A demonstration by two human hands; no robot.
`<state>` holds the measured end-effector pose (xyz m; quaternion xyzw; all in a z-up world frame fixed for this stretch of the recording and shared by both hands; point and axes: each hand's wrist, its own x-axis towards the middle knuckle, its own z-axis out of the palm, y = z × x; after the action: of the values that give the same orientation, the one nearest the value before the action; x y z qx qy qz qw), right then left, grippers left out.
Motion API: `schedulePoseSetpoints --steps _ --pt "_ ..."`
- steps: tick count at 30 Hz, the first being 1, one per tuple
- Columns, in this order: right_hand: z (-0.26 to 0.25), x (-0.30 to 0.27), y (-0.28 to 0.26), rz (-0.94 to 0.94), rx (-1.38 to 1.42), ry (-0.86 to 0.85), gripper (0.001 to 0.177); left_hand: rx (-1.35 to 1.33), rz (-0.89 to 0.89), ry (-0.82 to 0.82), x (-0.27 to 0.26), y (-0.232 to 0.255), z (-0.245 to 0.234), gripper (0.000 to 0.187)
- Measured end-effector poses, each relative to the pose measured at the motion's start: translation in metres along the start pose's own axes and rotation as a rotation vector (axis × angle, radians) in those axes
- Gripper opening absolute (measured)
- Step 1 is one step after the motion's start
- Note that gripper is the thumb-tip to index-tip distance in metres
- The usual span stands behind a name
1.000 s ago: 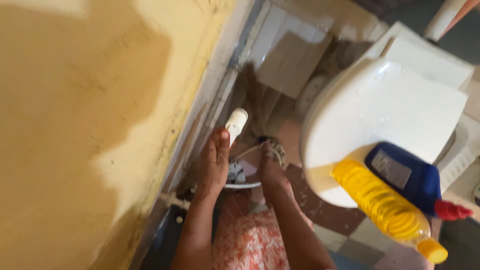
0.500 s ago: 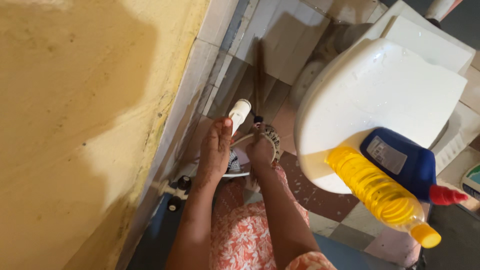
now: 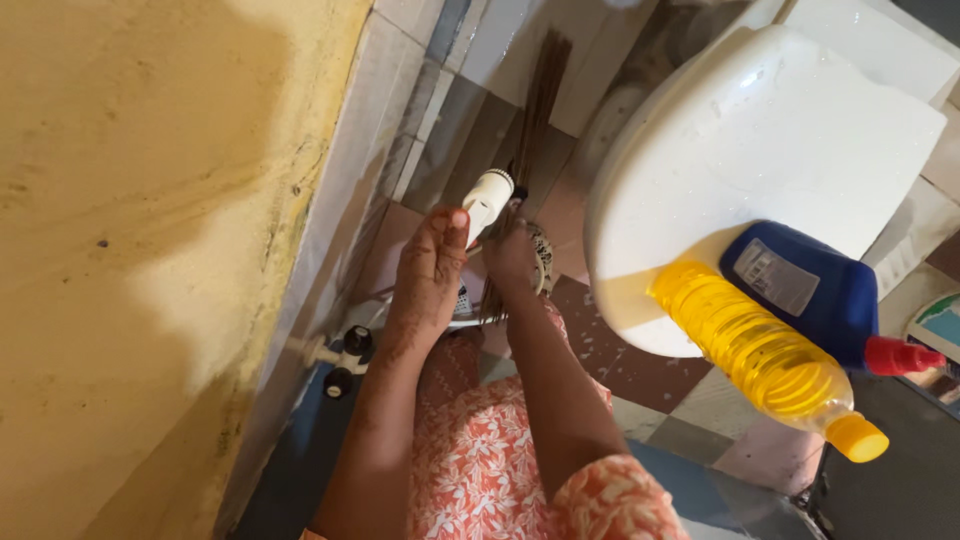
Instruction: The person uses a handheld shower sprayer and a small broom to clean the bathroom floor and toilet area. They spray water on the floor and scrub with the broom, then rinse the broom and continue spraying the floor and toilet surfaces.
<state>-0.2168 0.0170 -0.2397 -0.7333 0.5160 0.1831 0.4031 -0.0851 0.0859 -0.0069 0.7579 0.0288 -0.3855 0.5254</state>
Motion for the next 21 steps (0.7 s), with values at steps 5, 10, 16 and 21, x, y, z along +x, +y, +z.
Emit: schedulePoseSetpoints --steps 5,10,16,21 --pt "-0.01 -0.048 0.021 -0.085 0.006 -0.112 0.1 0.006 -0.045 0.031 -0.005 0.006 0.001 0.054" --pt "-0.031 -0.031 0.015 -0.134 -0.003 -0.034 0.099 0.036 0.019 0.011 -0.01 0.009 -0.001 0.054" --pt "-0.044 -0.018 -0.012 0.058 -0.19 -0.182 0.09 0.011 0.009 0.034 0.004 0.011 0.013 0.056" --pt "-0.063 -0.039 -0.018 -0.015 -0.11 -0.214 0.09 0.062 0.02 0.023 -0.003 0.028 0.013 0.058"
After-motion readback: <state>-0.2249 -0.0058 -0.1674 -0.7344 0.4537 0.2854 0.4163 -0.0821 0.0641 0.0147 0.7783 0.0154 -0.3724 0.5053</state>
